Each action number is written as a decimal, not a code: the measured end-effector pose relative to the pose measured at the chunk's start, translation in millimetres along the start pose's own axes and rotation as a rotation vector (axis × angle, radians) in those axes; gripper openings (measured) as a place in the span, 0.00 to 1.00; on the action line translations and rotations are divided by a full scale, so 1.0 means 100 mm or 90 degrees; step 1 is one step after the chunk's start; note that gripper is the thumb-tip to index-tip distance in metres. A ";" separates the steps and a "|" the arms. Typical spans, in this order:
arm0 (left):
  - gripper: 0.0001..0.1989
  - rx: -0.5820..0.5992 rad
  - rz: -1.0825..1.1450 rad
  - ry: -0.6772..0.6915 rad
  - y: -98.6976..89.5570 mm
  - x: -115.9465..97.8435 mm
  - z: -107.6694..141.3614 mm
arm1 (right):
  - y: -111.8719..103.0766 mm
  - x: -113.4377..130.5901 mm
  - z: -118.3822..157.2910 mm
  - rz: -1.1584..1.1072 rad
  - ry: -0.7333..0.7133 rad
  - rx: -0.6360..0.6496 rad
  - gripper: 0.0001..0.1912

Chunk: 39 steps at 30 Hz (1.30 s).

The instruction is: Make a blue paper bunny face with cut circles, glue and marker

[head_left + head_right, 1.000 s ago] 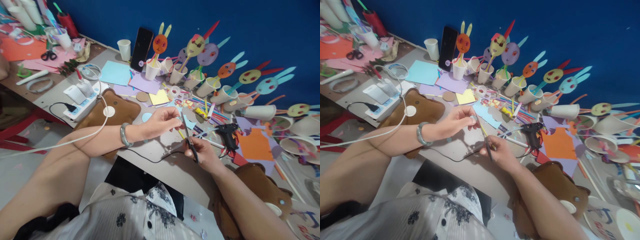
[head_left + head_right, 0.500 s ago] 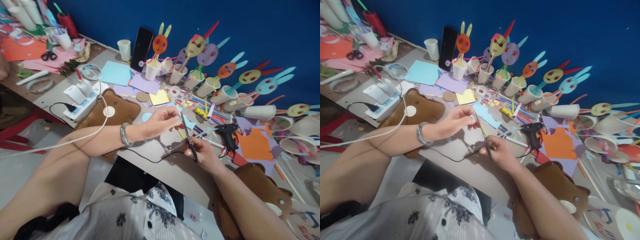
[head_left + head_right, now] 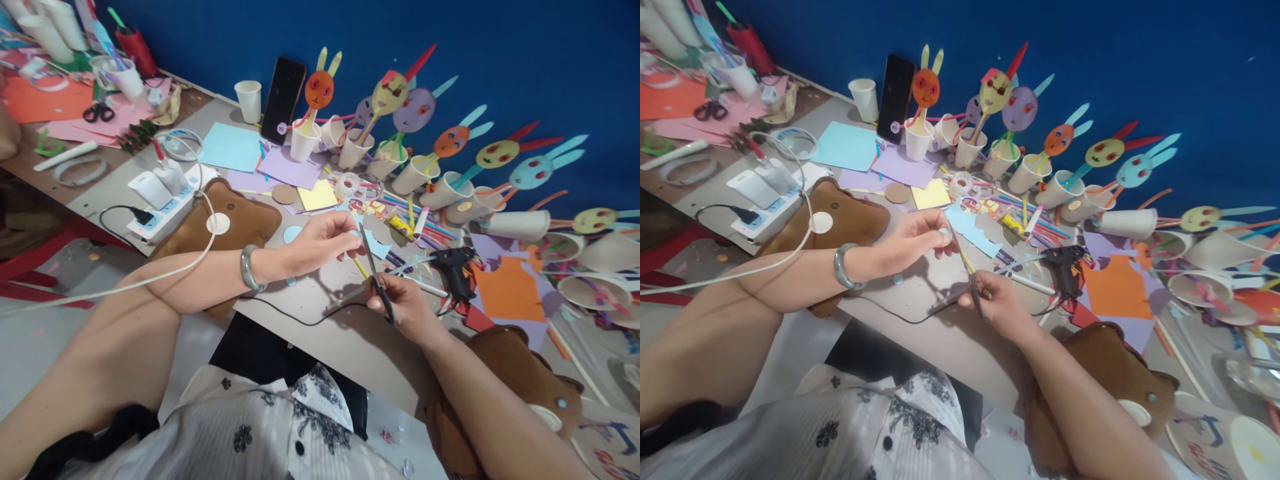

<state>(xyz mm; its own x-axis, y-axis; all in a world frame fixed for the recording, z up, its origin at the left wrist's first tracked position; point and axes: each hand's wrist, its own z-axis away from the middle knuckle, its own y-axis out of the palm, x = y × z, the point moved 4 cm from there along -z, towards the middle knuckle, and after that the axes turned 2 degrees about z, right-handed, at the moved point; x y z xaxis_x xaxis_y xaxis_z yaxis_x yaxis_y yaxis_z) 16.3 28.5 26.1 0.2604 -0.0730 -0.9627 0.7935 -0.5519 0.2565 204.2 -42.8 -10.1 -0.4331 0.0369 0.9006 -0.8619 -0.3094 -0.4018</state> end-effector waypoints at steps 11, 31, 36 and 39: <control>0.07 -0.008 0.002 -0.004 0.00 0.00 -0.01 | 0.00 0.01 -0.01 0.010 0.006 -0.008 0.34; 0.02 0.323 -0.409 -0.062 -0.42 -0.19 -0.29 | -0.09 0.12 0.03 0.337 -0.342 -0.222 0.21; 0.04 0.423 -0.511 -0.167 -0.56 -0.07 -0.27 | -0.07 0.04 -0.03 0.345 -0.254 -0.201 0.26; 0.07 0.486 -0.598 -0.249 -0.57 0.10 -0.22 | -0.09 -0.02 -0.06 0.306 -0.232 -0.215 0.24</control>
<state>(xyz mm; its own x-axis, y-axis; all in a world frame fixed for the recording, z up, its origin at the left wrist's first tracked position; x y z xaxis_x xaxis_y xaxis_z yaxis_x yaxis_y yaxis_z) -14.2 77.5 3.7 -0.5104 0.4375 -0.7403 0.0321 -0.8506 -0.5248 211.2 -34.6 -9.3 -0.7225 -0.3703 0.5838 -0.6568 0.1043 -0.7468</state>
